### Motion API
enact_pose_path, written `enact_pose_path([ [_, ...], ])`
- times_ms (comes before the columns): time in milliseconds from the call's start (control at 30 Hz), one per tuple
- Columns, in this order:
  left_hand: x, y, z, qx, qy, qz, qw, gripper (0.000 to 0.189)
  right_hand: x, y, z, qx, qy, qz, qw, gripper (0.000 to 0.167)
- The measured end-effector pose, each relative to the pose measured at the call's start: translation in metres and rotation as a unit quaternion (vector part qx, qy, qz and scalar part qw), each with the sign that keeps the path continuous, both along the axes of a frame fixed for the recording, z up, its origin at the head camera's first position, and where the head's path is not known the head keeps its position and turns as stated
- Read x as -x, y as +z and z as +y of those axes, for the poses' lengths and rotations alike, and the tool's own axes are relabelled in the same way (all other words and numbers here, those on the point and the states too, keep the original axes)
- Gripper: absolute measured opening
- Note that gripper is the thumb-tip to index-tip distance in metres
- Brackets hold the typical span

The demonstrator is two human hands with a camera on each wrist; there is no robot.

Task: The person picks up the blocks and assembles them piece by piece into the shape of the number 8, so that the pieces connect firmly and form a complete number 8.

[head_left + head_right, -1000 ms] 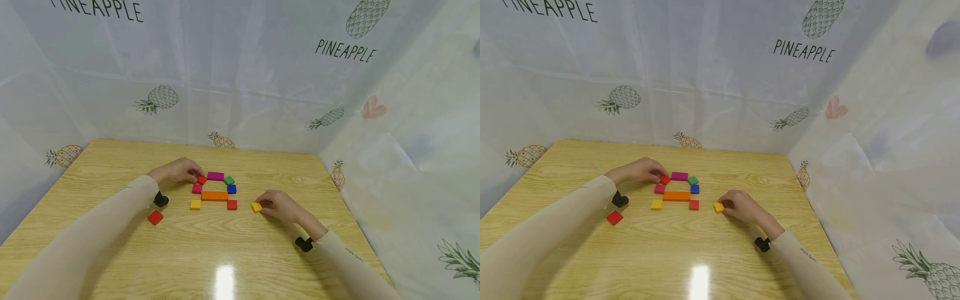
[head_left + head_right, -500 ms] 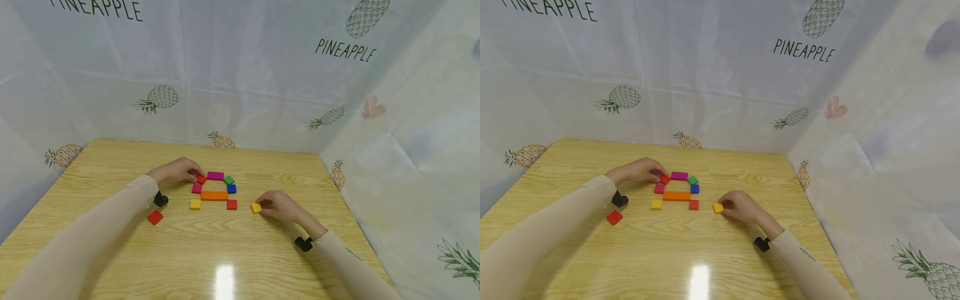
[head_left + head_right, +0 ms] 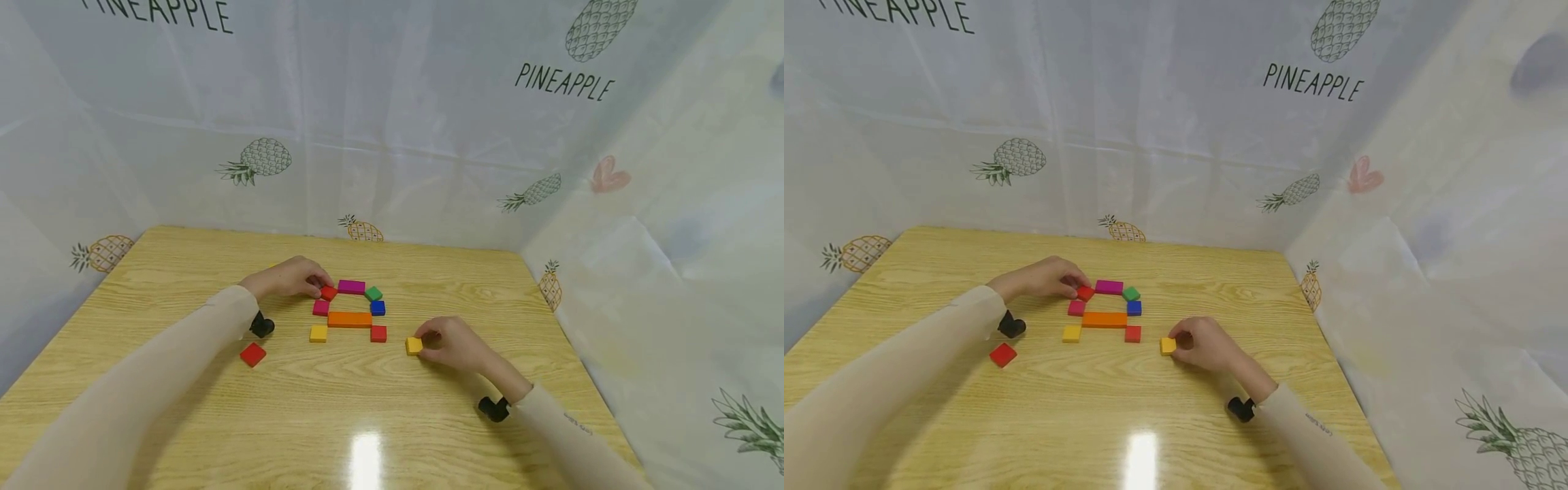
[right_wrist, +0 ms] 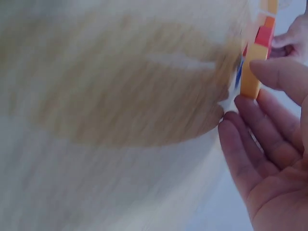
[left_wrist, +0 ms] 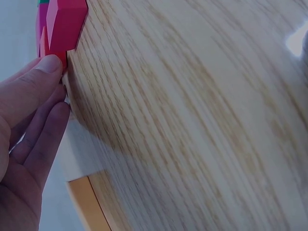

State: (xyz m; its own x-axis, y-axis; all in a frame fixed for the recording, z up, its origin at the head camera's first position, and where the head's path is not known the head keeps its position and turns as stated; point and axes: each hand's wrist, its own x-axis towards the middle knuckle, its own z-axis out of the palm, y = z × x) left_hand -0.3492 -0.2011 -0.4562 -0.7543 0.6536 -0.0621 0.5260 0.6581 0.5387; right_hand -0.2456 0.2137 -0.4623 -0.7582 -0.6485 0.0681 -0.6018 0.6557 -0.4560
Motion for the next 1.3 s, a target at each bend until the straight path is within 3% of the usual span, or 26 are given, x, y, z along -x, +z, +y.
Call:
enact_pose_path([
  [500, 0.001, -0.002, 0.0, 0.004, 0.001, 0.003, 1.0, 0.033, -0.039, 0.004, -0.039, 0.061, -0.071, -0.022, 0.9954, 0.023],
  [1300, -0.002, 0.0, 0.001, 0.002, 0.003, 0.007, 1.0, 0.032, -0.045, -0.005, -0.08, 0.047, -0.101, -0.023, 0.9935, 0.021],
])
